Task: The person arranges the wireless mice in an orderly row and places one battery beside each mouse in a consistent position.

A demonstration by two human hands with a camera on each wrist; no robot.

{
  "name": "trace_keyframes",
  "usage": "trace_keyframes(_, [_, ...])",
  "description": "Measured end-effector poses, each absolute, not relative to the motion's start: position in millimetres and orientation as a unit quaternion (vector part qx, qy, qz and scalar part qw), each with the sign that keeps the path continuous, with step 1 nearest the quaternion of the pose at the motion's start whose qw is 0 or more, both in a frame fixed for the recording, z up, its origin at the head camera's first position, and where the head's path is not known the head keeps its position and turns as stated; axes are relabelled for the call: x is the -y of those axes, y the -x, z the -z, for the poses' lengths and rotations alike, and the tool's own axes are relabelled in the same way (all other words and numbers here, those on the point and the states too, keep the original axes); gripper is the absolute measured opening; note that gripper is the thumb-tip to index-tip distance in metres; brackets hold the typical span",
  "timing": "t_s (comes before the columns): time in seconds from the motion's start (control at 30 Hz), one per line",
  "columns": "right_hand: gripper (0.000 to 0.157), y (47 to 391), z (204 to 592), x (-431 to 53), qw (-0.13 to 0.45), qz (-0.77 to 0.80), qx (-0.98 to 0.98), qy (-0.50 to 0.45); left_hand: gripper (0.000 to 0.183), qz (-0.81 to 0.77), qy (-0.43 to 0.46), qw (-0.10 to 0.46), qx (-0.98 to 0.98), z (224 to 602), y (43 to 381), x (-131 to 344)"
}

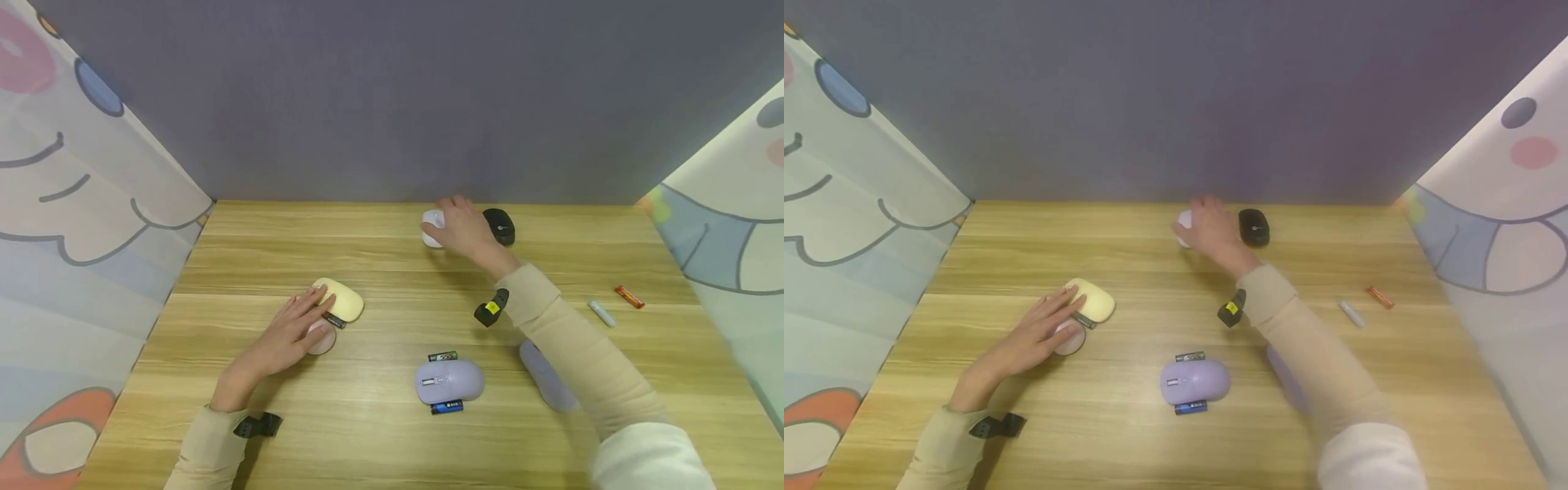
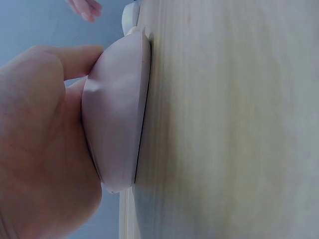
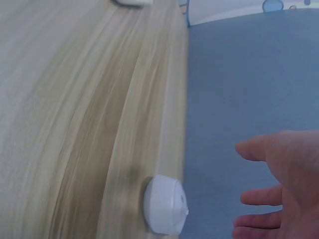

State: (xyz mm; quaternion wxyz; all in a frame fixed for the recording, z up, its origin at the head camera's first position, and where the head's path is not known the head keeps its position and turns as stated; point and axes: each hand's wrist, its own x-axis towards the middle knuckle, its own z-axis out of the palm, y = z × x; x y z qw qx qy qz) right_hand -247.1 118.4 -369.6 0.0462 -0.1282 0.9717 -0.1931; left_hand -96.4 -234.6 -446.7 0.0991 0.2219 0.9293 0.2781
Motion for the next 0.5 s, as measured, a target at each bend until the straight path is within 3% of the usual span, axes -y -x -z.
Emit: trace_keyframes(0.5, [0.064, 214, 349, -130, 0.015, 0.212, -0.966, 0.145, 0.055, -0.279, -0.227, 0.100, -0.928, 446, 102, 235])
